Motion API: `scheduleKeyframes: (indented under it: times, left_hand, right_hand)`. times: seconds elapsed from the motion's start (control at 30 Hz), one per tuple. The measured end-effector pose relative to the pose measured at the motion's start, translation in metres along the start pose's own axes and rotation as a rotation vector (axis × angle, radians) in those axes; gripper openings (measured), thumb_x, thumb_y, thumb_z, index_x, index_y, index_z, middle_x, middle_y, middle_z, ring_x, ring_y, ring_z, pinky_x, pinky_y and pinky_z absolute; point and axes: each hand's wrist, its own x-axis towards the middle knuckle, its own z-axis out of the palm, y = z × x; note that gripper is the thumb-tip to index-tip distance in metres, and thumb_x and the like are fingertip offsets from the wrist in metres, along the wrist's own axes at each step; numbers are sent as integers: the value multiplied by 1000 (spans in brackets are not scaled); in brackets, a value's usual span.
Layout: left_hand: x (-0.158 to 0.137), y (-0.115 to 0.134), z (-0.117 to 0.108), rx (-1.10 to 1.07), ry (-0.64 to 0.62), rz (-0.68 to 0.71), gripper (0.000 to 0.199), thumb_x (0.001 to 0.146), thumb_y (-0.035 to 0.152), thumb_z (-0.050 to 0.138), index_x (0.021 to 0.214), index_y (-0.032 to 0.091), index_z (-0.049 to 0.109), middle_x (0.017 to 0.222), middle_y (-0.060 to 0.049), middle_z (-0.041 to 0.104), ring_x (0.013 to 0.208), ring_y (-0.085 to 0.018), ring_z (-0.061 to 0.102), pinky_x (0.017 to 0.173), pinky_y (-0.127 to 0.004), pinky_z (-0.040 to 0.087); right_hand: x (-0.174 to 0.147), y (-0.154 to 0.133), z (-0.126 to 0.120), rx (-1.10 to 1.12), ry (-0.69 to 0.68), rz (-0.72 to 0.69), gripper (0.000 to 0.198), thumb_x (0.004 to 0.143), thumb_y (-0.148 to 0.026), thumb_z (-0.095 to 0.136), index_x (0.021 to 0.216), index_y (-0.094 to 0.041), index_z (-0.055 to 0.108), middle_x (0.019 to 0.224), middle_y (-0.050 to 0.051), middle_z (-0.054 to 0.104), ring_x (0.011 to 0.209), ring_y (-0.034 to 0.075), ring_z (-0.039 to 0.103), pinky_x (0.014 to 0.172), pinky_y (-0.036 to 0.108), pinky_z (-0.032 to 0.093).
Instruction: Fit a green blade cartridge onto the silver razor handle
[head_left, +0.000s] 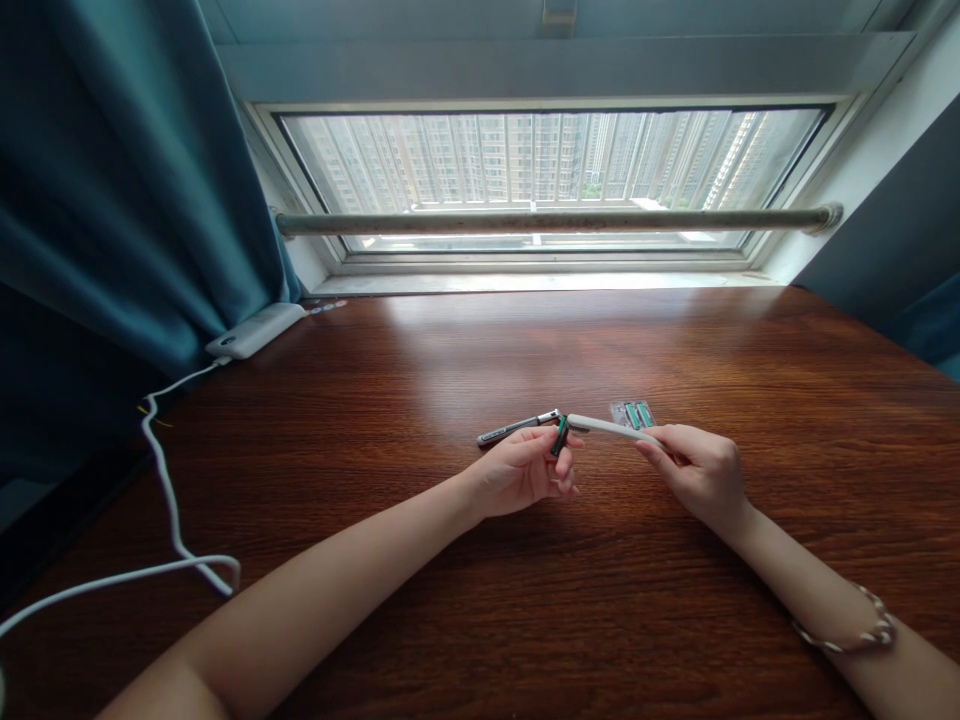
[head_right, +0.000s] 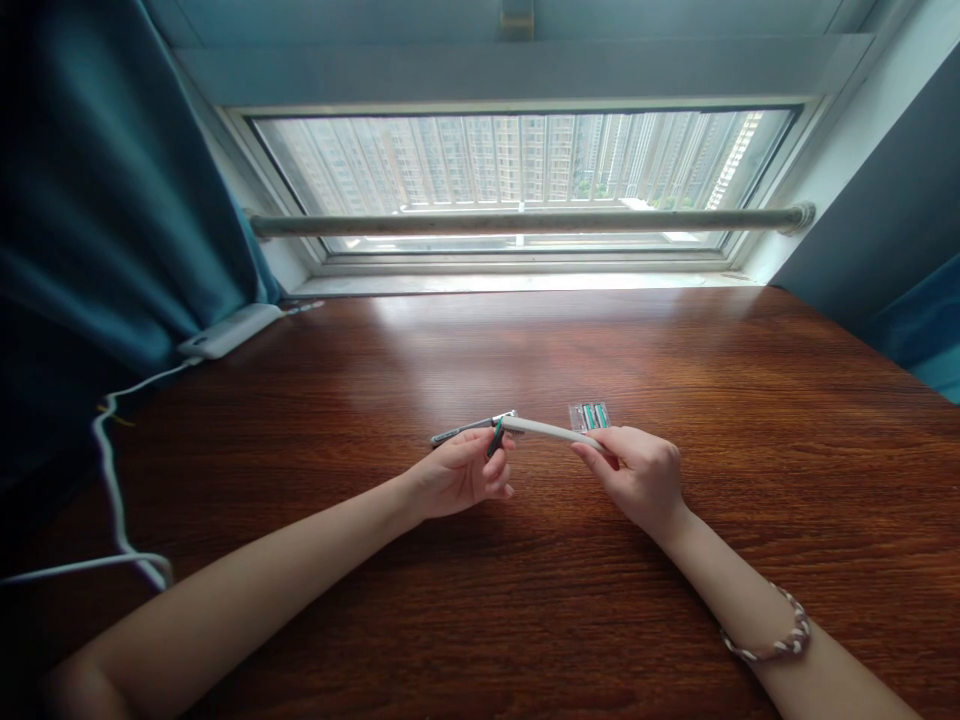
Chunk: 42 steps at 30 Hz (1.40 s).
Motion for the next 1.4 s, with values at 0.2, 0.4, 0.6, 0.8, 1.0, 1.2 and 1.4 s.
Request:
scheduleKeyframes:
  times: [0.2, 0.4, 0.6, 0.8, 1.0, 1.2, 1.4]
  left_hand:
    - [0, 1, 0, -12, -36, -16, 23, 81, 32, 54, 90, 12, 59, 51, 5, 45, 49, -6, 47, 65, -27, 47]
    - [0, 1, -1, 10, -42, -6, 25, 80, 33, 55, 91, 12, 59, 52, 5, 43, 49, -6, 45, 65, -27, 45]
    - [1, -2, -3, 51, -47, 3, 26, 78, 36, 57, 89, 12, 59, 55, 3, 46, 52, -7, 47, 66, -28, 45]
    - [2, -2, -2, 106, -3, 30, 24, 78, 35, 56, 85, 12, 59, 53, 3, 45, 50, -6, 46, 62, -26, 44]
    - [2, -7, 3, 431, 142, 201, 23, 75, 31, 60, 87, 12, 62, 60, 0, 55, 55, -9, 53, 58, -24, 43]
    - [-1, -14, 6, 695, 279, 401, 25, 75, 26, 60, 94, 10, 61, 75, -6, 64, 62, -13, 59, 63, -28, 48]
    - [-2, -12, 4, 934, 368, 544, 21, 77, 27, 57, 87, 10, 64, 77, -8, 63, 65, -14, 58, 63, -27, 49]
  right_hand:
    - [0, 0, -1, -20, 37, 5, 29, 80, -41, 52, 75, -17, 68, 54, 1, 58, 48, 11, 49, 52, 23, 33]
    - [0, -1, -2, -61, 57, 5, 26, 80, -39, 54, 74, -17, 68, 55, 0, 57, 49, 11, 48, 52, 23, 31]
    - [1, 0, -2, -75, 50, -2, 26, 79, -40, 54, 75, -18, 68, 52, -1, 54, 48, 11, 47, 52, 23, 30]
    - [1, -1, -2, -46, 21, -34, 28, 80, -40, 53, 75, -17, 68, 52, 0, 54, 49, 11, 47, 53, 23, 31]
    - [1, -1, -2, -80, 56, 6, 27, 80, -40, 53, 74, -18, 68, 52, -1, 53, 48, 10, 46, 52, 23, 30]
    - [1, 0, -1, -130, 50, 2, 26, 79, -41, 55, 72, -19, 67, 49, -2, 50, 48, 11, 45, 52, 23, 29]
    - [1, -1, -3, -86, 22, -103, 26, 79, -40, 55, 73, -17, 67, 48, -2, 49, 48, 11, 44, 53, 23, 30]
